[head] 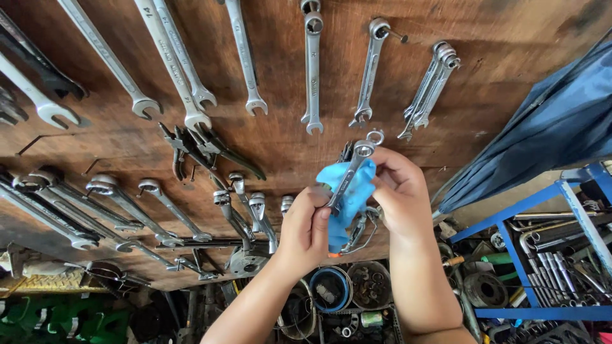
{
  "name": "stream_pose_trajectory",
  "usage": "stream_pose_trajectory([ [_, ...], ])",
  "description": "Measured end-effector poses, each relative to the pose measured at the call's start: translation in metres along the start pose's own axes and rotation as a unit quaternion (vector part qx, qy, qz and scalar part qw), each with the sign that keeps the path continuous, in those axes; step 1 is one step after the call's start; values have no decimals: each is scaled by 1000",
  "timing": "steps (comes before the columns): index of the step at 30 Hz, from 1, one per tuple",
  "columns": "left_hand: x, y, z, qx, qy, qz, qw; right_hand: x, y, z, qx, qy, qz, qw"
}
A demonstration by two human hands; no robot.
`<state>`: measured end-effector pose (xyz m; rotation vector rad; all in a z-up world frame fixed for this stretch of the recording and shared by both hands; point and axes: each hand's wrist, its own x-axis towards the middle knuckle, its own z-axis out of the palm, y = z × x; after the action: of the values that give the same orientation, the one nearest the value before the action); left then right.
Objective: The person wipes several wrenches with a blue cloth in a workshop. They take each wrench from a wall-mounted rack, wipe it thoroughly, and return it to the rack. The process is repeated for multiple wrenches of different sizes.
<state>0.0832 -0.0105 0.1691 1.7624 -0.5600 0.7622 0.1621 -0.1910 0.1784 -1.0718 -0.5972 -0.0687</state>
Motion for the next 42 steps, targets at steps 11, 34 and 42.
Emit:
stream_pose_trajectory([
  [11, -4, 6, -15, 31, 10, -11, 999, 14, -12, 7, -7, 55, -17, 998],
  [34, -1, -7, -18, 29, 9, -7, 1000, 53, 3, 26, -318, 160, -68, 932],
  [42, 7, -7, -17, 36, 7, 3, 999, 34, -4, 16, 29, 119, -21, 992],
])
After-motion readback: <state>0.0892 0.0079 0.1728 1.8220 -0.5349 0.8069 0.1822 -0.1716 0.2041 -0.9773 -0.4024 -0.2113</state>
